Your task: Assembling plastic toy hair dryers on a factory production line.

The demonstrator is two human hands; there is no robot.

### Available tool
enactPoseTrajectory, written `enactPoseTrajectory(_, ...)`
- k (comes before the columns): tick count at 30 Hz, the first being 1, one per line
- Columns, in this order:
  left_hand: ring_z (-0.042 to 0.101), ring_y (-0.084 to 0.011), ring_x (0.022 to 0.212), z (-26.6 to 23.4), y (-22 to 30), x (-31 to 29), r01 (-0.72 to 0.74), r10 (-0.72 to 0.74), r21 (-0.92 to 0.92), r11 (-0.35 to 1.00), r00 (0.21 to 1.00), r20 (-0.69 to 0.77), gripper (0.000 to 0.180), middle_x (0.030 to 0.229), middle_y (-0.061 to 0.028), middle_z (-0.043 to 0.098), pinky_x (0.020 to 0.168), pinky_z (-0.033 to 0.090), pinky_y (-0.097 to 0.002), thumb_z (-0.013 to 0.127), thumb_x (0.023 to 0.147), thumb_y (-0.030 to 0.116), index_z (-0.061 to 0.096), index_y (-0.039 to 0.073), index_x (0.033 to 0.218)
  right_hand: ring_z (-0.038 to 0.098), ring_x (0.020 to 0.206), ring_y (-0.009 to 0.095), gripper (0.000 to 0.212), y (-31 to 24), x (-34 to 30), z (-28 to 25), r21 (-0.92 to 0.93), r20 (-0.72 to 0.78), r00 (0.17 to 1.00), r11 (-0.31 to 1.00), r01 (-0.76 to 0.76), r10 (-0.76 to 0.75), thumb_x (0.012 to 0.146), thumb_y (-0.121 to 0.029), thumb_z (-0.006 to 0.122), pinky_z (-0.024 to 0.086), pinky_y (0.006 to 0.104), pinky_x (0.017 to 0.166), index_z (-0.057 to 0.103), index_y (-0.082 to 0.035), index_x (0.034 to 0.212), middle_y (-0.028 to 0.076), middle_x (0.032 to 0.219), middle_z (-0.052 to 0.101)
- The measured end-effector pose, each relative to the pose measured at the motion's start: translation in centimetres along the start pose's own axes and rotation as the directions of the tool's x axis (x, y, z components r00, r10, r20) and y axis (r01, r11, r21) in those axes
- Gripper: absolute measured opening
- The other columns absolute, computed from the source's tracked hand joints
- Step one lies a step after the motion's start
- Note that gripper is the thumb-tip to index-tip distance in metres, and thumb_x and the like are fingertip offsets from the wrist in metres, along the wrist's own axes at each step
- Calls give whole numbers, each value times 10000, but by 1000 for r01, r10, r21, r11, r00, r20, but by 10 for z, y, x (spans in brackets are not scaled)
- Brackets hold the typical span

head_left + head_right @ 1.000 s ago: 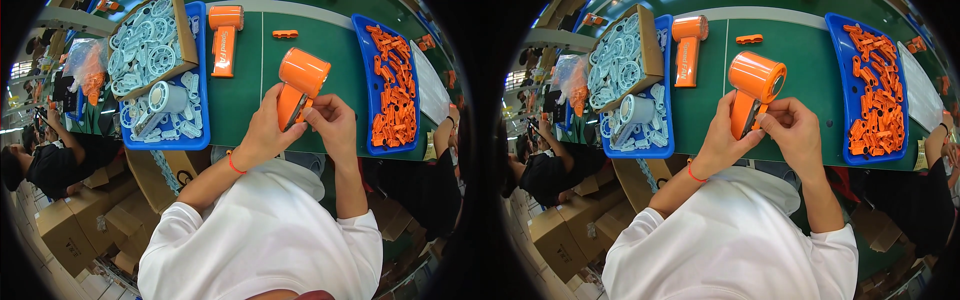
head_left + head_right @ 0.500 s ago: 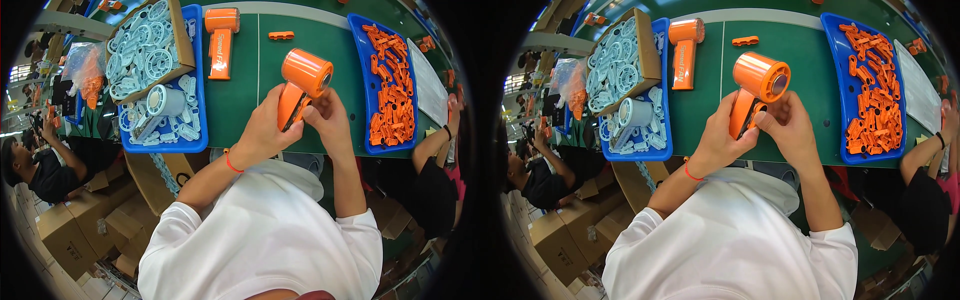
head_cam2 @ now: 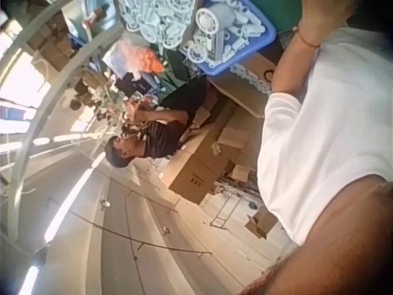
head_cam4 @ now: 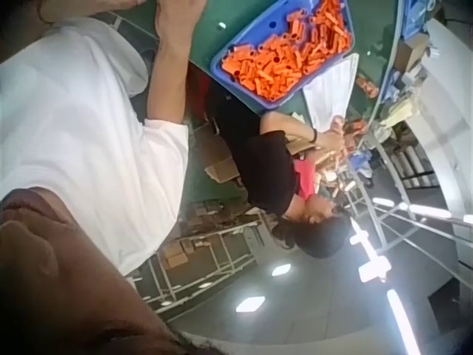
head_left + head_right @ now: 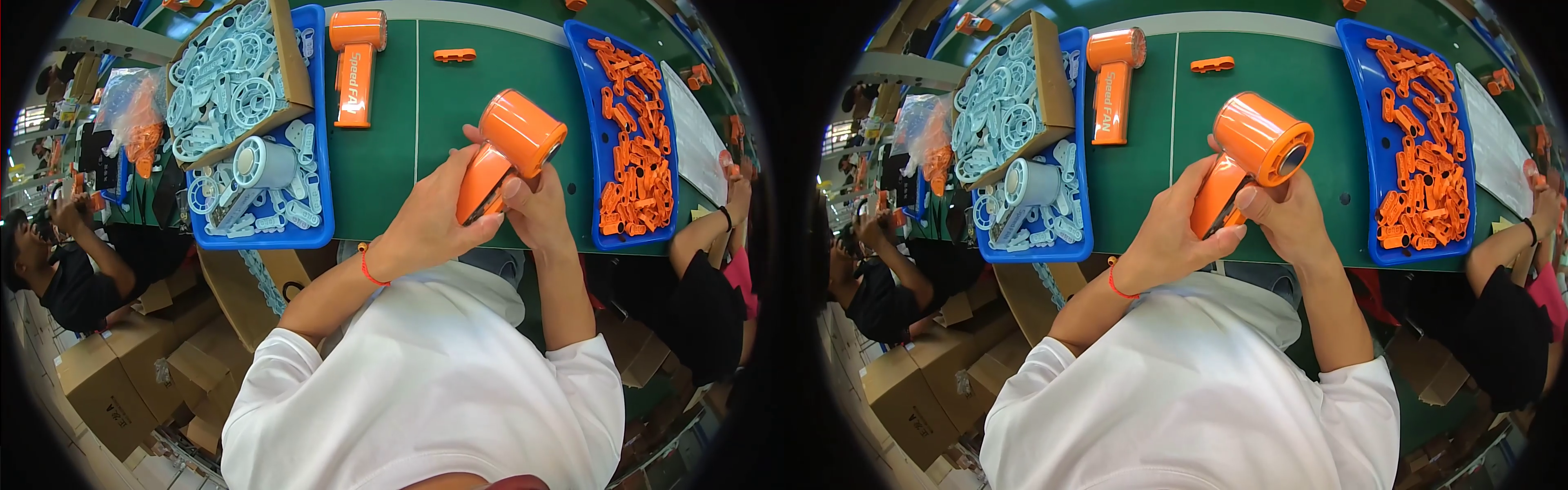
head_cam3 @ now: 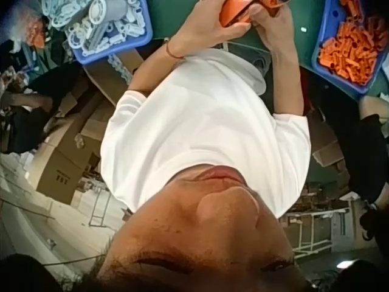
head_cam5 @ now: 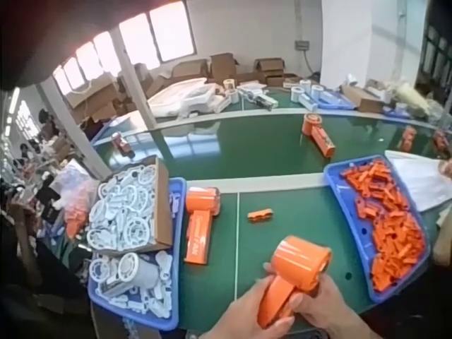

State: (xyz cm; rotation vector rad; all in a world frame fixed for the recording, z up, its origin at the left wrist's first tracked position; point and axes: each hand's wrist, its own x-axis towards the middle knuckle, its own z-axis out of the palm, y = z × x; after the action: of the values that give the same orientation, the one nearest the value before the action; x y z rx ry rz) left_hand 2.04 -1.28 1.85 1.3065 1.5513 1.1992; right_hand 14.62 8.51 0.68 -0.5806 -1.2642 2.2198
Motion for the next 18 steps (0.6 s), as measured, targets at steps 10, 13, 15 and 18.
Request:
enactPoseTrajectory(10,549,-318,1002,1,-4,3,1,30,220,976,990,-136,723,1127,-221,500,852,455,-368,701,740,139,288,-41,1306,537,614,98,375,-11,-6,13,-781,-209,971,617,-96,-113,917,-335,530,445,265,553,589,34,883,58,659,582)
enactPoseTrajectory(13,548,-323,999,6,-11,4,-27,50,149,989,987,-156,718,1143,-220,494,851,452,-366,693,742,149,290,-42,1304,515,626,99,383,-1,-4,14,-811,-162,948,584,30,-274,919,-348,523,423,266,551,580,28,880,58,682,580)
enactPoseTrajectory(15,555,-315,984,9,-12,5,-15,35,133,991,987,-156,701,1123,-212,509,841,456,-365,688,742,154,306,-46,1294,519,511,158,348,7,-3,15,-789,-190,885,603,120,-426,885,-340,566,404,298,484,592,7,881,91,582,521)
enactPoseTrajectory(18,574,-290,931,5,-12,6,-17,35,109,994,986,-164,658,1055,-192,541,812,463,-354,675,744,162,341,-53,1269,543,574,151,376,11,-5,2,-769,-183,950,638,22,-253,885,-363,572,434,282,537,575,1,978,67,655,564)
